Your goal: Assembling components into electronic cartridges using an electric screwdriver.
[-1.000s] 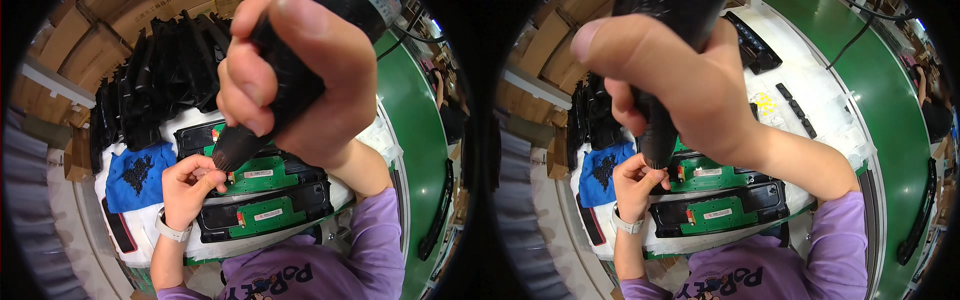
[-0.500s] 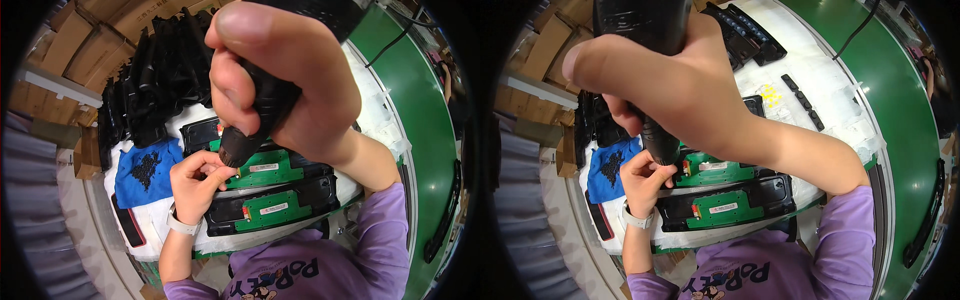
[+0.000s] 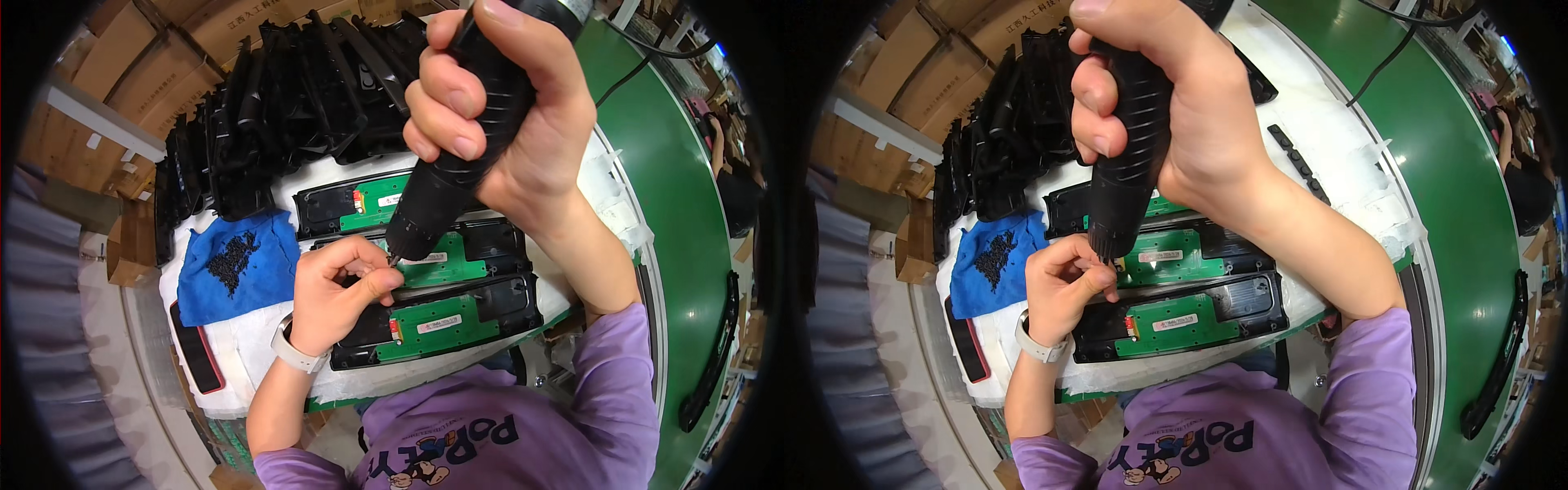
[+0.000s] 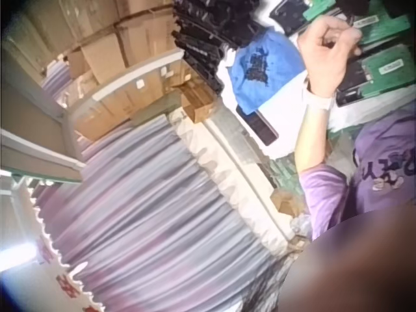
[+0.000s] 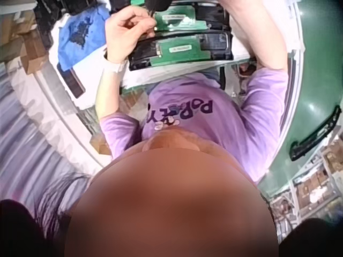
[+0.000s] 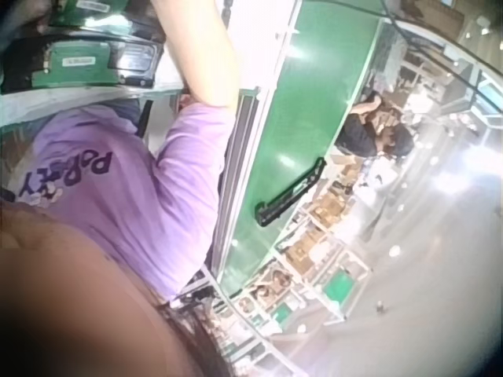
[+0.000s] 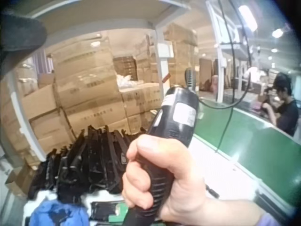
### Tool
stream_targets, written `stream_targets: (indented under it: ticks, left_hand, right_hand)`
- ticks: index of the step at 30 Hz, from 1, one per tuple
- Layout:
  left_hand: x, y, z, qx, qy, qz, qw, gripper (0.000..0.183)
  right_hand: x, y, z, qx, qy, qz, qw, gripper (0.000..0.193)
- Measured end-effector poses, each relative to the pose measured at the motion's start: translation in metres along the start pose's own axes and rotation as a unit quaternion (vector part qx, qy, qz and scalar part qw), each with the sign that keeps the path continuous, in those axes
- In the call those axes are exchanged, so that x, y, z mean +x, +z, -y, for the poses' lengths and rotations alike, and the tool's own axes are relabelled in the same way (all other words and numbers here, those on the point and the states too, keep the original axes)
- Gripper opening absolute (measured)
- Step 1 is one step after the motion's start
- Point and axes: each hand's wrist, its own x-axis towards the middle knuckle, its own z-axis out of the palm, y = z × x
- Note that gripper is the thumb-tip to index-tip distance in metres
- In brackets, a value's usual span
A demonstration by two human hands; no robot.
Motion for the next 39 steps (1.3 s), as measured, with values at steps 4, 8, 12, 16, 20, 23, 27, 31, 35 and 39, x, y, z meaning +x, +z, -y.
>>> stream_targets:
  ticks: [4,8,12,16,20,23,27,31,35,39]
  left_hand:
    - [-0.001,0.001,0.0,0.059,0.044,0.055,0.996,0.014]
    - [0.005,0.003,-0.009,0.162,0.135,0.025,0.977,0.027]
    - [0.022,-0.016,0.005,0.527,0.268,-0.074,0.803,0.027]
    - [0.025,-0.032,0.018,0.518,0.23,-0.061,0.822,0.023]
    - [0.026,-0.029,0.016,0.487,0.215,-0.047,0.845,0.022]
    - [0.027,-0.029,0.016,0.483,0.221,-0.043,0.846,0.023]
    - [0.026,-0.028,0.014,0.485,0.225,-0.049,0.844,0.022]
    - [0.027,-0.028,0.016,0.479,0.23,-0.055,0.846,0.02]
    - [0.027,-0.026,0.017,0.483,0.236,-0.05,0.842,0.02]
    - [0.025,-0.024,0.017,0.494,0.236,-0.056,0.835,0.02]
  right_hand:
    - [-0.007,0.001,0.005,0.009,0.013,-0.005,1.0,0.036]
    - [-0.007,-0.017,0.007,-0.054,-0.039,0.083,0.994,0.036]
    - [-0.012,-0.036,0.017,-0.262,-0.111,0.15,0.947,0.036]
    - [-0.01,-0.038,0.006,-0.267,-0.136,0.119,0.947,0.031]
    - [-0.01,-0.041,0.001,-0.272,-0.122,0.063,0.952,0.025]
    - [-0.01,-0.042,-0.002,-0.258,-0.123,0.044,0.957,0.018]
    - [-0.009,-0.038,-0.003,-0.311,-0.115,0.028,0.943,0.024]
    - [-0.008,-0.04,-0.005,-0.356,-0.122,0.017,0.926,0.029]
    - [-0.008,-0.044,-0.007,-0.359,-0.11,0.041,0.926,0.027]
    - [-0.006,-0.041,-0.012,-0.367,-0.092,0.047,0.925,0.025]
